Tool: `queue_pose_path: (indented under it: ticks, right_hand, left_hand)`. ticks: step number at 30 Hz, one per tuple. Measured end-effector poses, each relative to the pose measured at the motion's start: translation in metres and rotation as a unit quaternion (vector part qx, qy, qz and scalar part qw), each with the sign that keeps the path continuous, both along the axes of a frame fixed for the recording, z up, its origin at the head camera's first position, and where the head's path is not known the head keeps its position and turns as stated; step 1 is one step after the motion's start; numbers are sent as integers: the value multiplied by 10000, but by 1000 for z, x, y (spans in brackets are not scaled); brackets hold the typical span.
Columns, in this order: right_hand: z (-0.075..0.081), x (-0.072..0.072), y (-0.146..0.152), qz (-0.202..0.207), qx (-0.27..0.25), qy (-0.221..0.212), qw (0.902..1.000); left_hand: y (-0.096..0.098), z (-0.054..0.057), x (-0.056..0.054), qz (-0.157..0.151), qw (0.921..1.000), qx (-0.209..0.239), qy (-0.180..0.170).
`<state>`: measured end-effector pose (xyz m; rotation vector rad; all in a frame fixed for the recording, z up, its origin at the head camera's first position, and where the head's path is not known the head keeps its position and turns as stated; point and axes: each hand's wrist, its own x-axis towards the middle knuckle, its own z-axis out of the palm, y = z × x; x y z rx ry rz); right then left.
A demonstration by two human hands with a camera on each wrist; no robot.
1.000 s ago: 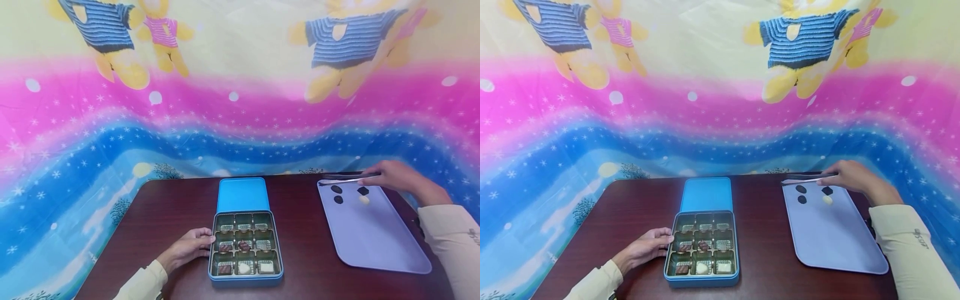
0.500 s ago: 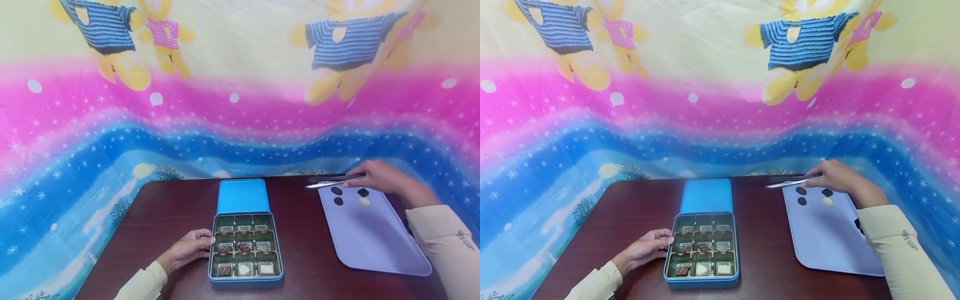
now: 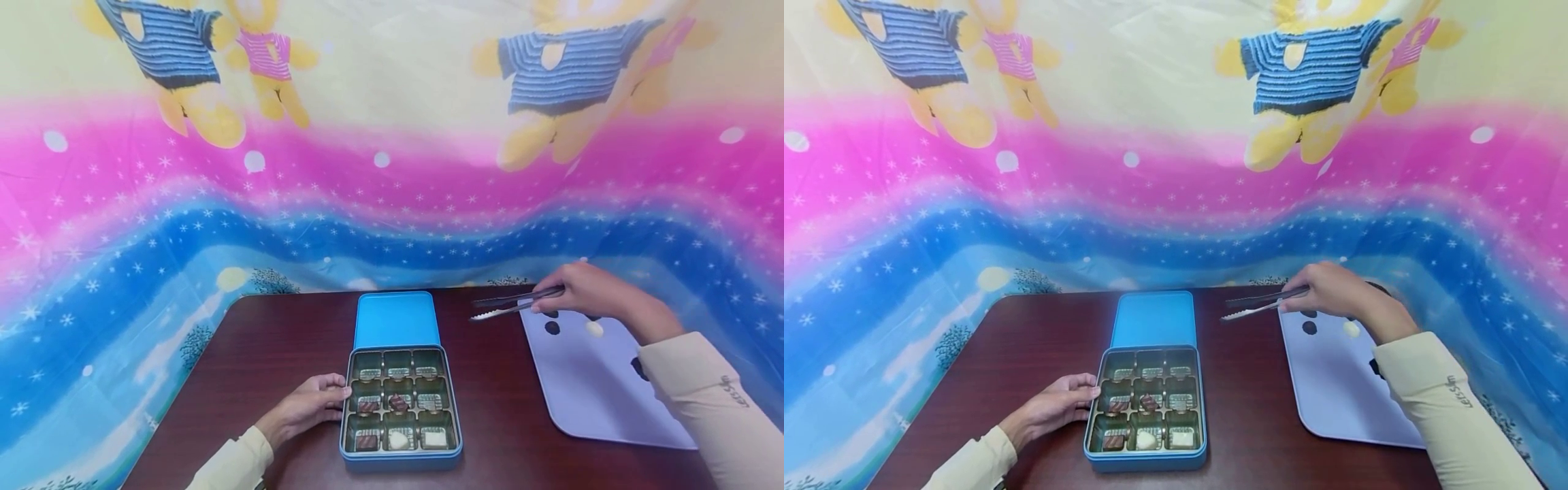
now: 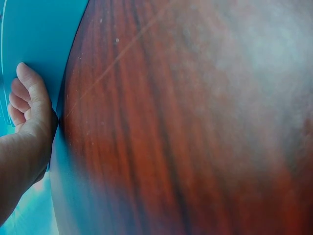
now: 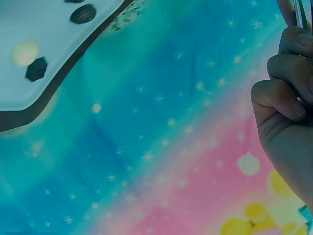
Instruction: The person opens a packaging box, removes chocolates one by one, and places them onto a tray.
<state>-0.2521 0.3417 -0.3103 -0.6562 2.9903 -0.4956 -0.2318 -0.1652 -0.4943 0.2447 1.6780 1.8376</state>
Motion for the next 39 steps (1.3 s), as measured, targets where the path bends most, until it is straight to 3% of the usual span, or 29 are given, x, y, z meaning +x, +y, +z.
queue_pose_path:
  ticks: [9, 19, 39]
  right_hand:
    - [0, 2, -29, 412, 47, 102, 9991]
    - [-5, 7, -56, 665, -2, -63, 9978]
    - [-17, 15, -117, 1511, 390, -48, 9877]
  left_hand:
    - [-1, -1, 0, 2, 10000, 30, 5]
    - [-1, 0, 2, 5, 10000, 44, -8]
    - [0, 2, 1, -38, 10000, 61, -4]
